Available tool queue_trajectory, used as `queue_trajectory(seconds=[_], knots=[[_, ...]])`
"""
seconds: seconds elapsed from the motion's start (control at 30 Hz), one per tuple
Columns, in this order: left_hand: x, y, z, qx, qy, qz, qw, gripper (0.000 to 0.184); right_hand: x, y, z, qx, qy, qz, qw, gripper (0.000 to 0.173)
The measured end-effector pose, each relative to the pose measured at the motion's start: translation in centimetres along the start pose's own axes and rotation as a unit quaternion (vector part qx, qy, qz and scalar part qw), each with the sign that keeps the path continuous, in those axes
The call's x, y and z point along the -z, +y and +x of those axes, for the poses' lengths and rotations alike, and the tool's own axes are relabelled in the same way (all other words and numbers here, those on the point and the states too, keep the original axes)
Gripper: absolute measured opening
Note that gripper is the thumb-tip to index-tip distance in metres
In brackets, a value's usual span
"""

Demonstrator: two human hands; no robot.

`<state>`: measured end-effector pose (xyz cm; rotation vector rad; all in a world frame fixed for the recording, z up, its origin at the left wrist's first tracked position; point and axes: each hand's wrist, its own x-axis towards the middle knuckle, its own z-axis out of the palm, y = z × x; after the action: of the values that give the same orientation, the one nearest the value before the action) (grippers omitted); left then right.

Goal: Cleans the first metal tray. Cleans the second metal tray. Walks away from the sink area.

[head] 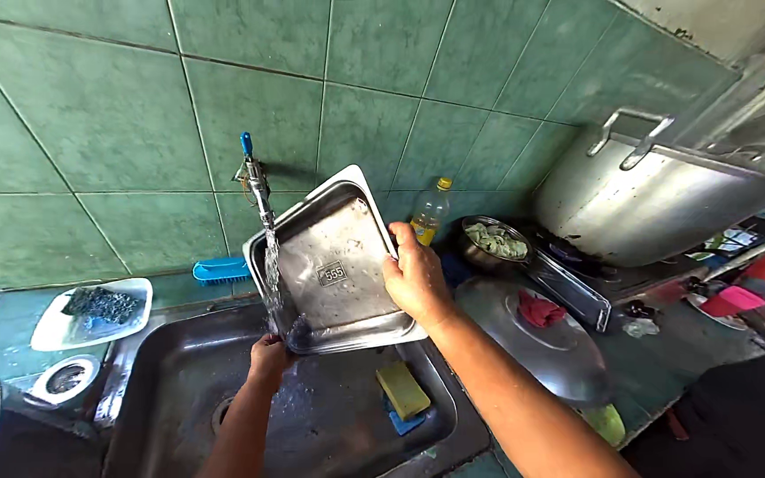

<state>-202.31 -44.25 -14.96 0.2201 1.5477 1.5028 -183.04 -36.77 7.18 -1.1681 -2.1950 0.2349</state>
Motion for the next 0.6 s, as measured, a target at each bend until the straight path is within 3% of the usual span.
queue_trajectory(seconds=[0.13, 0.33, 0.5, 0.6], knots=[[4.0, 0.4, -1.9, -0.023, 0.042, 0.098, 0.994, 0.021, -0.2, 0.7, 1.4, -0.115, -0.121, -0.002, 0.986, 0.044], [8.5, 6.4, -8.5, -0.064, 0.074, 0.146, 0.984, 0.017, -6.4, 9.7, -1.0, -0.247, -0.222, 0.168, 0.928, 0.038], [9.1, 10.2, -14.0, -0.182, 0.070, 0.136, 0.971, 0.026, -13.9, 12.6, -6.2, -0.295, -0.241, 0.373, 0.846, 0.039], [9.5, 10.0, -15.4, -0.204, 0.094, 0.103, 0.969, 0.031, -14.6, 10.6, -5.3, -0.286, -0.265, 0.382, 0.838, 0.036]])
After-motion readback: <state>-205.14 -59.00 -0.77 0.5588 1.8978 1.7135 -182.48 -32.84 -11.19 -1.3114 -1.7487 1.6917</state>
